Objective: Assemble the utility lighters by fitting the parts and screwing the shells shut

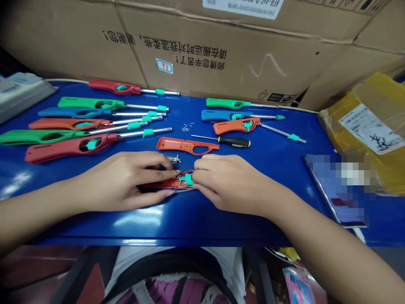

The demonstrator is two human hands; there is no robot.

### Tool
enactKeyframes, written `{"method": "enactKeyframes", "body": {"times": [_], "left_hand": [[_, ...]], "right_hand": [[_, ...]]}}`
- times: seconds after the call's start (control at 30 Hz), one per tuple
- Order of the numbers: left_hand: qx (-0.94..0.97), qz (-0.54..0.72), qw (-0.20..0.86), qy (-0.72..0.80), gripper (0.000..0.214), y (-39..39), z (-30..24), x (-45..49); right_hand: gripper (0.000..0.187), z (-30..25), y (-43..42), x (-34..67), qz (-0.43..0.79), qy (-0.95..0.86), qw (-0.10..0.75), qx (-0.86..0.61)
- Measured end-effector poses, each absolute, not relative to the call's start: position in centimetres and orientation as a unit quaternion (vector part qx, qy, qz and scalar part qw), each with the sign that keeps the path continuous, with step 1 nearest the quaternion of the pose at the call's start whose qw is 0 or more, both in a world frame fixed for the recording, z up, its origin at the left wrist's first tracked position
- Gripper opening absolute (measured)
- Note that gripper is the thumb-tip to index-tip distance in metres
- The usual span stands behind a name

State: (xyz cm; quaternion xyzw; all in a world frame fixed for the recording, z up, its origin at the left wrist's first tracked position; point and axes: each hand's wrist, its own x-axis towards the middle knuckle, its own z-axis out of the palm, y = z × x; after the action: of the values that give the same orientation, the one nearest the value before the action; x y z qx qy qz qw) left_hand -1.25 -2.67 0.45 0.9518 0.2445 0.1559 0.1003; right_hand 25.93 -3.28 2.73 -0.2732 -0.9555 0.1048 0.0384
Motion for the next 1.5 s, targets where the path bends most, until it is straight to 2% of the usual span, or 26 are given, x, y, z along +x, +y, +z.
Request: {"method": "enactKeyframes", "body": {"times": [0.23, 0.5, 0.63, 0.9, 1.03, 1.33, 1.5], "left_hand": [[0.965, 0.127, 0.008, 0.231, 0.030, -3.1, 0.6, -1.1], [0.963, 0.130, 0.028, 0.235, 0.034, -3.4, 0.4, -1.0], [0.961, 0.119, 0.007, 0.248, 0.034, -3.5, 0.4, -0.8], [0.960, 0.131, 0.009, 0.249, 0.032, -3.7, 0.4, -1.0], [0.955, 0.171, 0.016, 0.242, 0.027, -3.4, 0.2, -1.1], [0.966, 0.139, -0.066, 0.208, 0.030, -3.5, 0.5, -0.5], [0.960, 0.151, -0.045, 0.232, 0.028, -3.5, 0.4, -0.8]], "right_hand": [[0.026, 2.6, -3.5, 25.9, 0.072, -0.966, 0.029, -0.248], [0.021, 2.7, -3.4, 25.9, 0.066, -0.969, 0.017, -0.236], [0.021, 2.8, -3.6, 25.8, 0.103, -0.957, 0.005, -0.270], [0.012, 2.6, -2.9, 25.7, 0.284, -0.868, 0.046, -0.404], [0.014, 2.5, -2.6, 25.7, 0.296, -0.861, 0.082, -0.405], [0.008, 2.0, -2.9, 25.5, 0.290, -0.860, 0.093, -0.409], [0.013, 1.9, -2.9, 25.2, 0.277, -0.856, 0.100, -0.425]]}}
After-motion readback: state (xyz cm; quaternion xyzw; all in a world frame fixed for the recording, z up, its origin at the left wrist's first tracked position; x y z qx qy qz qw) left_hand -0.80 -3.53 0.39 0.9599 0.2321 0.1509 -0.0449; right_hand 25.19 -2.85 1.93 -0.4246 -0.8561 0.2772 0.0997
